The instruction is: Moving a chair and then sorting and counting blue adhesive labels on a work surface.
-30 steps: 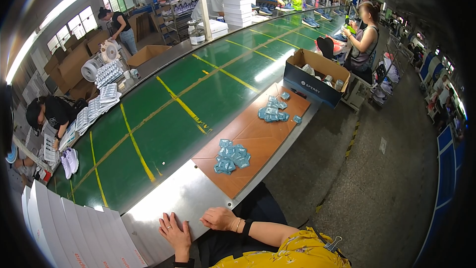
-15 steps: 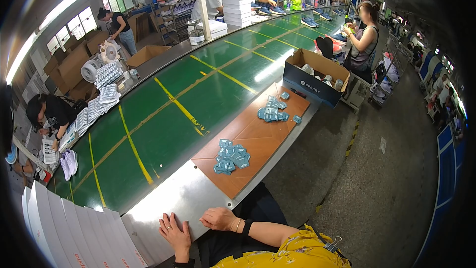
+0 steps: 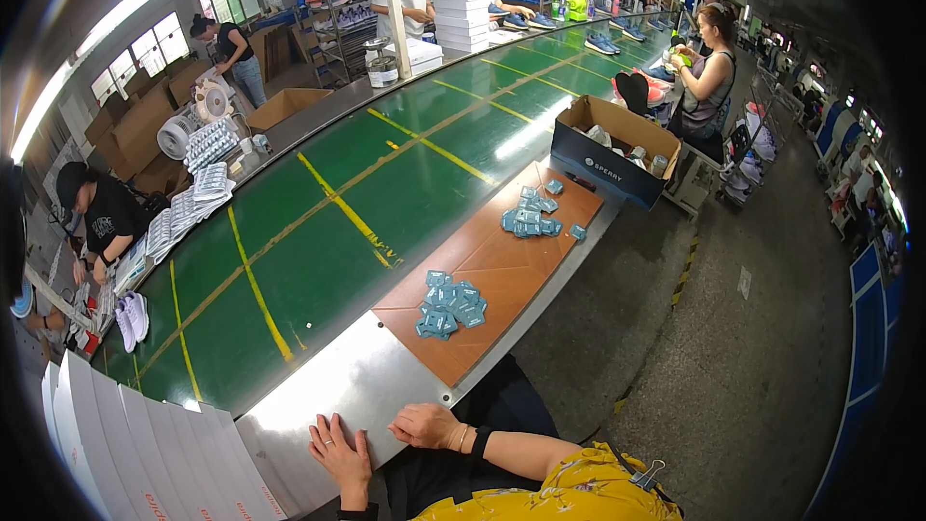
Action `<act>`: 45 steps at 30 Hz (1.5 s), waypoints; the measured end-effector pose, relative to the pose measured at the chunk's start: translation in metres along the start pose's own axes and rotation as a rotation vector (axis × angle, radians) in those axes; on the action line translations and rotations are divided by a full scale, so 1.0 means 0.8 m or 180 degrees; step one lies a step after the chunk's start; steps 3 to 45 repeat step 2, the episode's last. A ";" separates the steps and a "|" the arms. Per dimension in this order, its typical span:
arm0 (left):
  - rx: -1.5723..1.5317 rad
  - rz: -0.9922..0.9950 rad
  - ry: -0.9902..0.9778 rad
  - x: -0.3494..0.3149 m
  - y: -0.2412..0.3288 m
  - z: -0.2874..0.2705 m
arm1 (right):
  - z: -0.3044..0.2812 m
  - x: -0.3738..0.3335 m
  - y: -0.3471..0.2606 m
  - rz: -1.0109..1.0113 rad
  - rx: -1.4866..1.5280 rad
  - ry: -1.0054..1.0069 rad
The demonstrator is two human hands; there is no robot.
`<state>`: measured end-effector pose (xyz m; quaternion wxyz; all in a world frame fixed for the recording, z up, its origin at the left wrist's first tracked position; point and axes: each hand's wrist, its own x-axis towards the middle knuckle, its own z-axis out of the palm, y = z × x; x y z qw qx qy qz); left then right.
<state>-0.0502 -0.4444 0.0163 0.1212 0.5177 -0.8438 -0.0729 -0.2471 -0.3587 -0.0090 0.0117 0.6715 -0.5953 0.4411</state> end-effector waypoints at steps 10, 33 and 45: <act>-0.0008 -0.0005 -0.0005 0.000 0.000 0.001 | 0.001 0.000 0.001 0.0001 -0.0006 -0.0004; -0.0008 -0.0005 -0.0005 0.000 0.000 0.001 | 0.001 0.000 0.001 0.0001 -0.0006 -0.0004; -0.0008 -0.0005 -0.0005 0.000 0.000 0.001 | 0.001 0.000 0.001 0.0001 -0.0006 -0.0004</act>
